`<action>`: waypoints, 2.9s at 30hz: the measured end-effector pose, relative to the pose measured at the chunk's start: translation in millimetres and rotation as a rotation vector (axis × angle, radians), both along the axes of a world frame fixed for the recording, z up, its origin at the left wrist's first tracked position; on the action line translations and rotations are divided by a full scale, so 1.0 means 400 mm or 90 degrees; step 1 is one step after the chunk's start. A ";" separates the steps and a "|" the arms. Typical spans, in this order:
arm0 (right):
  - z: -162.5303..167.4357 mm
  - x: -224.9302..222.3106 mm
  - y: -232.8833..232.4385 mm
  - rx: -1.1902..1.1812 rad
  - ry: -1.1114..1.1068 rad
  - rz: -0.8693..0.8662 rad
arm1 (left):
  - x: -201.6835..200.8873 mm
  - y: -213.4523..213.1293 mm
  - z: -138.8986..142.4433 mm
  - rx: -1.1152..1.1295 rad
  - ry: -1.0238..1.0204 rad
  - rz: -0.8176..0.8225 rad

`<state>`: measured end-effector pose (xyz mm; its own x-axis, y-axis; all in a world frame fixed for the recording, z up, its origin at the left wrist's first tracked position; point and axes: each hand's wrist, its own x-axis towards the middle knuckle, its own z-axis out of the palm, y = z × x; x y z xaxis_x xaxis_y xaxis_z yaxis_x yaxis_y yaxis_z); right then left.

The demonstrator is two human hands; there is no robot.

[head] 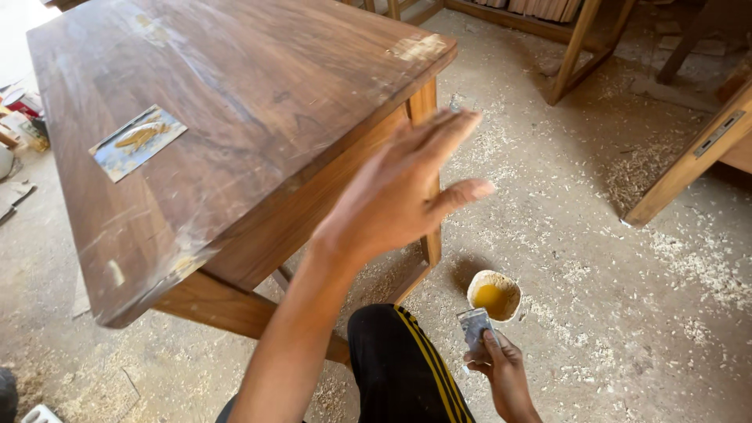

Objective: The person applies wood filler to a wooden table using a putty knife, spreading it into surface imperfections and smoothing it across the tabletop. The person works on the table edges and top surface, occasionally wiping excess filler with their hand.

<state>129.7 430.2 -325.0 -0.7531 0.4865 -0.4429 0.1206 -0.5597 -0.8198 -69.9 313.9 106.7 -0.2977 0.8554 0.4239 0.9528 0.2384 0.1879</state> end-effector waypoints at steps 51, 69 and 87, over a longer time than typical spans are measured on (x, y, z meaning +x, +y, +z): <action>-0.260 0.178 0.088 -0.033 -0.125 0.030 | -0.135 0.379 -0.167 -0.006 -0.203 -0.254; -0.355 0.090 0.039 0.068 -0.231 0.086 | -0.188 0.027 -0.018 -0.050 0.315 0.565; -0.199 0.013 0.056 -0.028 -0.040 0.157 | -0.197 0.011 -0.043 0.077 0.272 0.532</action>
